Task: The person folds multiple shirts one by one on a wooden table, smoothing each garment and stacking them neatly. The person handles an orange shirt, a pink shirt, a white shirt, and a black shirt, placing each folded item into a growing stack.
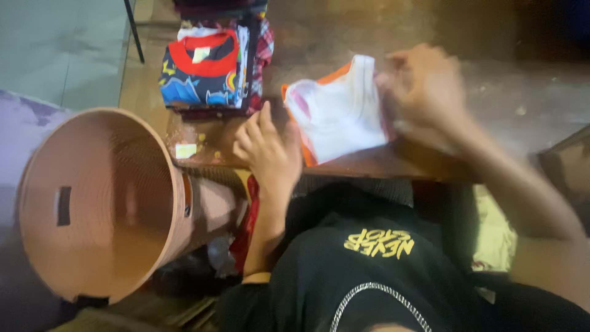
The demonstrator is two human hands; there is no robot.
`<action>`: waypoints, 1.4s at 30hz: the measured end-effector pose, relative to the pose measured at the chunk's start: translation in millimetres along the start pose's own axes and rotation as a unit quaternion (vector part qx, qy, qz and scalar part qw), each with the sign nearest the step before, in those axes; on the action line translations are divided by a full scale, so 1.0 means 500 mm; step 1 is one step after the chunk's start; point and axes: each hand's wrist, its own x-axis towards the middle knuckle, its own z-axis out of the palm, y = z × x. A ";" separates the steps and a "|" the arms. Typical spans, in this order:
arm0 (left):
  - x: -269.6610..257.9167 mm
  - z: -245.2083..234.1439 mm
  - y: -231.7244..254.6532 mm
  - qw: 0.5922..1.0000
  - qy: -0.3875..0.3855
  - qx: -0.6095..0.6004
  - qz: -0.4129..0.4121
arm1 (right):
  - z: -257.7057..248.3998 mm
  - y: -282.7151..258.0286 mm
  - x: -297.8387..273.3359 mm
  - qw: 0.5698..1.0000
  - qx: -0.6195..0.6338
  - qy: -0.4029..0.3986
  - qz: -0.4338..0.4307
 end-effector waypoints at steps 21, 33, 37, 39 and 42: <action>0.022 0.084 -0.022 0.794 -0.117 -0.589 -0.089 | 0.023 -0.080 0.052 0.865 0.449 -0.186 0.126; 0.452 -0.161 -0.380 0.841 -0.021 -0.534 -0.089 | 0.108 -0.392 0.288 0.737 0.657 -0.155 -0.017; 0.471 -0.089 -0.500 0.898 -0.038 -0.426 -0.101 | 0.206 -0.453 0.324 0.759 0.631 -0.160 0.000; 0.456 -0.051 -0.528 0.883 -0.091 -0.445 -0.119 | 0.232 -0.447 0.322 0.840 0.525 -0.137 -0.029; 0.465 -0.043 -0.535 0.864 -0.127 -0.478 -0.089 | 0.238 -0.440 0.338 0.757 0.614 -0.210 0.078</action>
